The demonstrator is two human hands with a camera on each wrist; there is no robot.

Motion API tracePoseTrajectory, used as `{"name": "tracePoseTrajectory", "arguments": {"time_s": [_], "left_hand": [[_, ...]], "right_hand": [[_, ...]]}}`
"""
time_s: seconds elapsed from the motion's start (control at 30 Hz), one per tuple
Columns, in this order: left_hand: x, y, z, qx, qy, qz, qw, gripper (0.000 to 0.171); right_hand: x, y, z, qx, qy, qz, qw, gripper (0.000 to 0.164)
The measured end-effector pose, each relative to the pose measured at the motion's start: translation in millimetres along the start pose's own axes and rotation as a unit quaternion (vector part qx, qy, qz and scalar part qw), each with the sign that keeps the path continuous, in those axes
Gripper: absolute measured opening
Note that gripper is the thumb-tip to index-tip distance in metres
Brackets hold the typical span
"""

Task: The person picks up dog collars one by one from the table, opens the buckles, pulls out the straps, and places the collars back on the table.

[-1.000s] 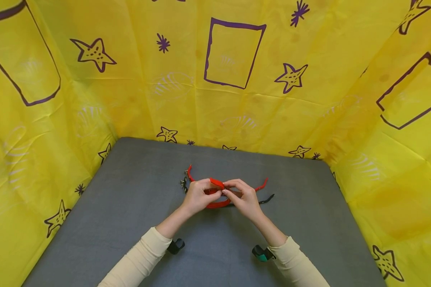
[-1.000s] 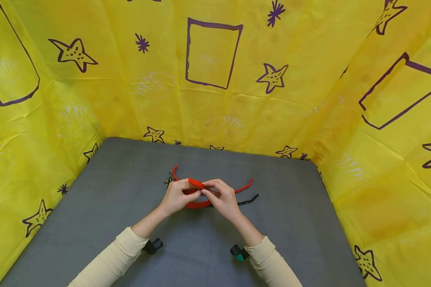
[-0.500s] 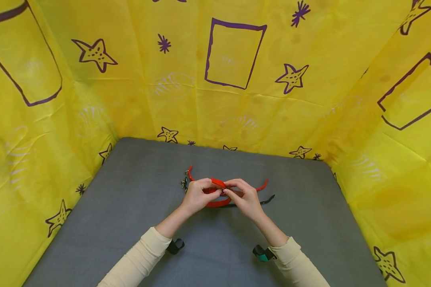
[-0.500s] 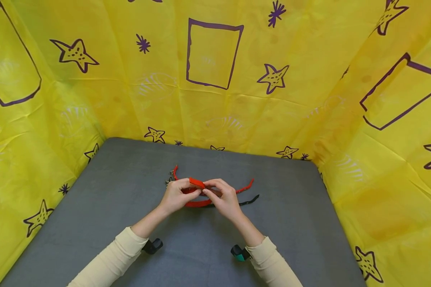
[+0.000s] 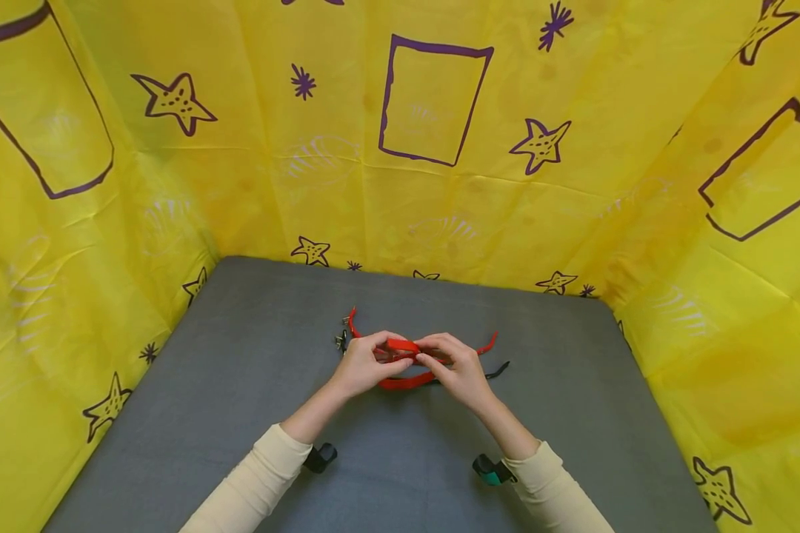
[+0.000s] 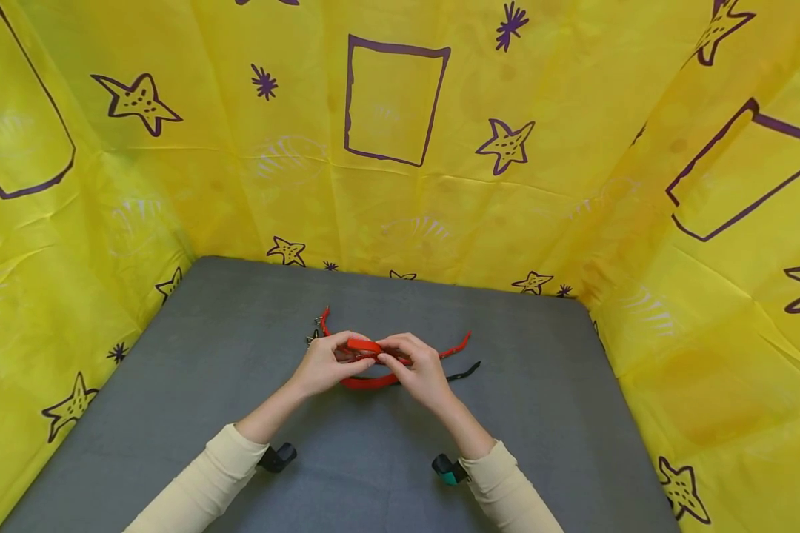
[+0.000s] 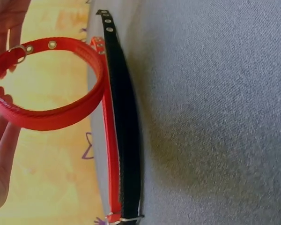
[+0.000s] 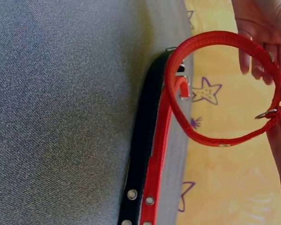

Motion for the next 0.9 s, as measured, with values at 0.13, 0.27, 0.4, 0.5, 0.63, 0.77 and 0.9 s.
{"name": "tracePoseTrajectory", "arguments": {"time_s": [0.13,0.27,0.4,0.5,0.63,0.77,0.9], "left_hand": [[-1.5,-0.1,0.3,0.012,-0.035,0.032,0.9988,0.031],[2.1,1.0,1.1,0.019,-0.043,0.098,0.9940,0.030],[5.1,-0.3,1.4,0.026,-0.046,0.132,0.9899,0.022],[5.6,-0.7,1.4,0.023,-0.046,0.127,0.9905,0.018],[6.0,0.0,1.5,0.010,-0.039,0.104,0.9937,0.017],[8.3,-0.8,1.4,0.008,-0.030,0.077,0.9966,0.018],[10.1,-2.6,0.8,0.015,-0.023,0.061,0.9978,0.019]], "right_hand": [[-1.4,-4.5,0.8,0.012,-0.007,-0.024,1.000,0.026],[-3.2,-6.9,1.4,0.021,-0.013,-0.044,0.999,0.027],[-7.7,2.3,-0.4,0.033,-0.019,-0.047,0.998,0.028],[-10.7,14.7,-3.1,0.036,-0.024,-0.048,0.998,0.029],[-11.8,26.3,-5.4,0.026,-0.032,-0.055,0.998,0.027],[-11.1,31.0,-5.3,0.016,-0.040,-0.049,0.998,0.025],[-10.7,31.9,-4.2,0.014,-0.047,-0.039,0.998,0.025]]}}
Point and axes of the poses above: each hand's wrist, its own z-axis towards the middle knuckle, its own x-axis out of the back of the hand, y = z × x, the point moved 9 cm from there along z, towards the middle knuckle, and after that the axes turned 9 degrees about -y, right-handed, at the moved point
